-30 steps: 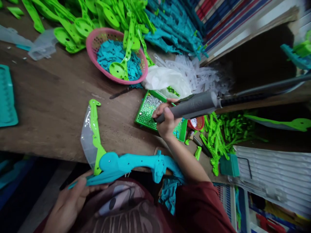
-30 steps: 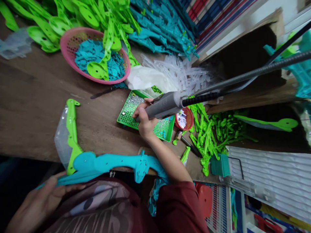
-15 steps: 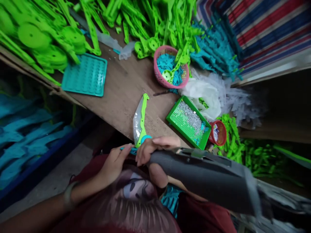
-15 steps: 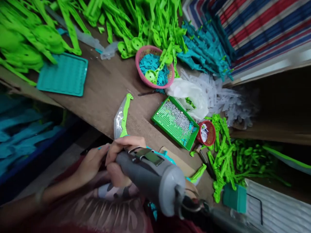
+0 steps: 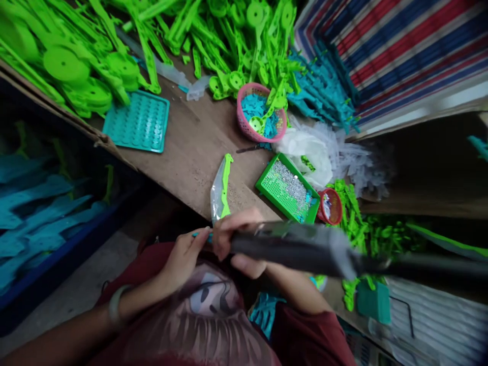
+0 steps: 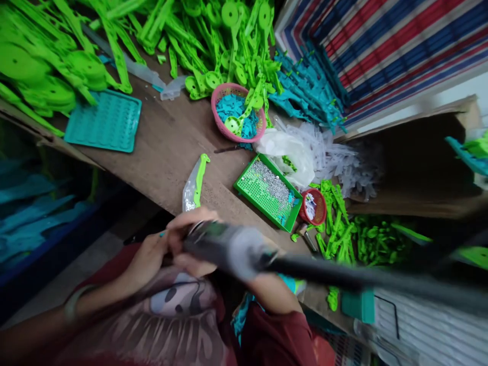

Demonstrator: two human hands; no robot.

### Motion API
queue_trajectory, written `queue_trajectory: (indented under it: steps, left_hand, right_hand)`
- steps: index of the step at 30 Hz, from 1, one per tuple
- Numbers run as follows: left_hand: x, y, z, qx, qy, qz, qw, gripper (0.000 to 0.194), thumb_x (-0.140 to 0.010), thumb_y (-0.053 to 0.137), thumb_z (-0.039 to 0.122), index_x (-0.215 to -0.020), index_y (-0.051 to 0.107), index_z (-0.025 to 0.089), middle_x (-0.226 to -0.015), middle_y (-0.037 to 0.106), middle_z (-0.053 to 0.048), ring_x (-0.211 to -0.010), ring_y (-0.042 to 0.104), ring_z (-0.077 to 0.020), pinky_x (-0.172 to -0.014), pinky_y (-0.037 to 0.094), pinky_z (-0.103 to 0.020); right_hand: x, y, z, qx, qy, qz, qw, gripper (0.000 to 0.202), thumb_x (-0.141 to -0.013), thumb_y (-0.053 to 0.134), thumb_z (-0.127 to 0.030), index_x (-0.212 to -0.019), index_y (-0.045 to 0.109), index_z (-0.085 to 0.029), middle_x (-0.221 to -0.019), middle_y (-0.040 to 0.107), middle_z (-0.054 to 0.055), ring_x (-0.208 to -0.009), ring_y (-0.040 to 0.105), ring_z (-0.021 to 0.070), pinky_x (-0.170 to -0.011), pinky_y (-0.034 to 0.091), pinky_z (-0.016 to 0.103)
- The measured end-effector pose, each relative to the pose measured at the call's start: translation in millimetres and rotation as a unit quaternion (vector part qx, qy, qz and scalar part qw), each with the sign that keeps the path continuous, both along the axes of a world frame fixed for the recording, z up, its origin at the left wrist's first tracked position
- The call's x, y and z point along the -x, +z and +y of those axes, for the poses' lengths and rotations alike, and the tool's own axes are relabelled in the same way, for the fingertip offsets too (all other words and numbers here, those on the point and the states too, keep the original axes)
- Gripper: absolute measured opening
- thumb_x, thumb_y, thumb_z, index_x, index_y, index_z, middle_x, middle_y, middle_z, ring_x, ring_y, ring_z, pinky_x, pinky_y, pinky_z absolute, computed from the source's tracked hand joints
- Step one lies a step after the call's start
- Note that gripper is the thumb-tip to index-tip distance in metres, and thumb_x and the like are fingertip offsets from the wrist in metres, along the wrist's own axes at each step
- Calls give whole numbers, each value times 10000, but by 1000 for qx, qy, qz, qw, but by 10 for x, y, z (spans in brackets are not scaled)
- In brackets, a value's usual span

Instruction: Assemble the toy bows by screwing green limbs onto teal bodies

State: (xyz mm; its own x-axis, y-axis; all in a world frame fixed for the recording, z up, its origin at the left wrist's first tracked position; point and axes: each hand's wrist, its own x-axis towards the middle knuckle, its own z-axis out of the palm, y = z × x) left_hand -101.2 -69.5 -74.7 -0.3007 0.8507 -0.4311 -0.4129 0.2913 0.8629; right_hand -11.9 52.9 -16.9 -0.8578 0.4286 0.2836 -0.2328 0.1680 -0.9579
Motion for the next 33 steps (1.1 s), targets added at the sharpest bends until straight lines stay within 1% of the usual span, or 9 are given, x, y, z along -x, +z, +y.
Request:
queue_trajectory:
  steps: [3, 5, 9, 12, 16, 20, 23, 30, 33]
  left_hand:
    - [-26, -22, 16, 53, 20, -117, 991, 595, -792, 638, 739, -873, 711, 155, -846, 727, -76, -759, 688, -231, -683, 606, -364]
    - [-38, -9, 39, 63, 7, -152, 986, 608, -757, 711, 711, -960, 716, 138, -945, 742, -104, -846, 711, -253, -699, 629, -381]
    - [-65, 66, 93, 86, -37, -172, 981, 587, -648, 864, 613, -966, 710, 144, -998, 751, -109, -882, 728, -252, -669, 633, -338]
    - [-93, 99, 121, 112, -55, -196, 973, 632, -616, 877, 623, -1002, 730, 146, -1060, 753, -125, -870, 734, -241, -660, 616, -309]
    - [-131, 66, 128, 83, -39, -132, 987, 606, -637, 849, 641, -939, 757, 123, -909, 764, -117, -782, 710, -196, -560, 501, -209]
    - [-148, 17, 69, 49, -47, -34, 997, 543, -751, 753, 656, -769, 727, 114, -659, 708, -82, -562, 551, -106, -506, 379, -199]
    - [-131, 1, 12, 38, -71, -2, 997, 520, -818, 696, 642, -760, 710, 126, -636, 699, -75, -528, 485, -96, -506, 353, -214]
    - [-62, 79, 117, 35, -78, 41, 996, 550, -800, 680, 673, -746, 709, 127, -657, 722, -96, -496, 501, -105, -488, 365, -235]
    - [71, 134, 183, 60, -50, 81, 994, 623, -705, 705, 756, -697, 689, 133, -635, 728, -108, -504, 567, -144, -483, 409, -251]
  right_hand:
    - [-1, 230, 381, 40, -124, 180, 975, 315, -867, 602, -417, -1148, 527, -298, -586, 480, -102, -431, 485, 88, -421, 443, 204]
    - [-48, 321, 612, 33, -229, 183, 956, 251, -863, 582, -377, -1096, 551, -291, -630, 472, -82, -480, 485, 90, -463, 454, 215]
    - [-337, 223, 732, 52, -407, -15, 912, 345, -812, 631, -438, -1097, 560, -258, -901, 590, 0, -822, 628, 152, -765, 556, 319]
    - [-600, 30, 592, 69, -447, -165, 877, 422, -774, 691, -459, -1104, 568, -227, -1059, 631, 66, -995, 617, 200, -889, 538, 376]
    - [-706, -98, 499, 56, -353, -269, 894, 475, -804, 683, -445, -1195, 609, -186, -1086, 673, 88, -993, 626, 203, -902, 529, 377]
    - [-496, -110, 516, 97, -140, -340, 925, 327, -883, 629, -433, -1009, 708, -142, -965, 717, 67, -877, 637, 170, -790, 528, 301]
    - [-327, -128, 497, 107, -62, -337, 933, 356, -944, 561, -433, -1021, 717, -123, -953, 723, 59, -846, 637, 162, -765, 517, 279]
    - [-138, -137, 532, -102, 114, -275, 949, 636, -961, 619, -405, -1489, 465, -86, -1447, 575, 173, -1289, 568, 267, -1103, 414, 364]
    - [-102, 35, 533, -155, 66, -307, 937, 535, -1021, 523, -392, -1469, 494, -100, -1472, 562, 169, -1372, 509, 265, -1160, 367, 380]
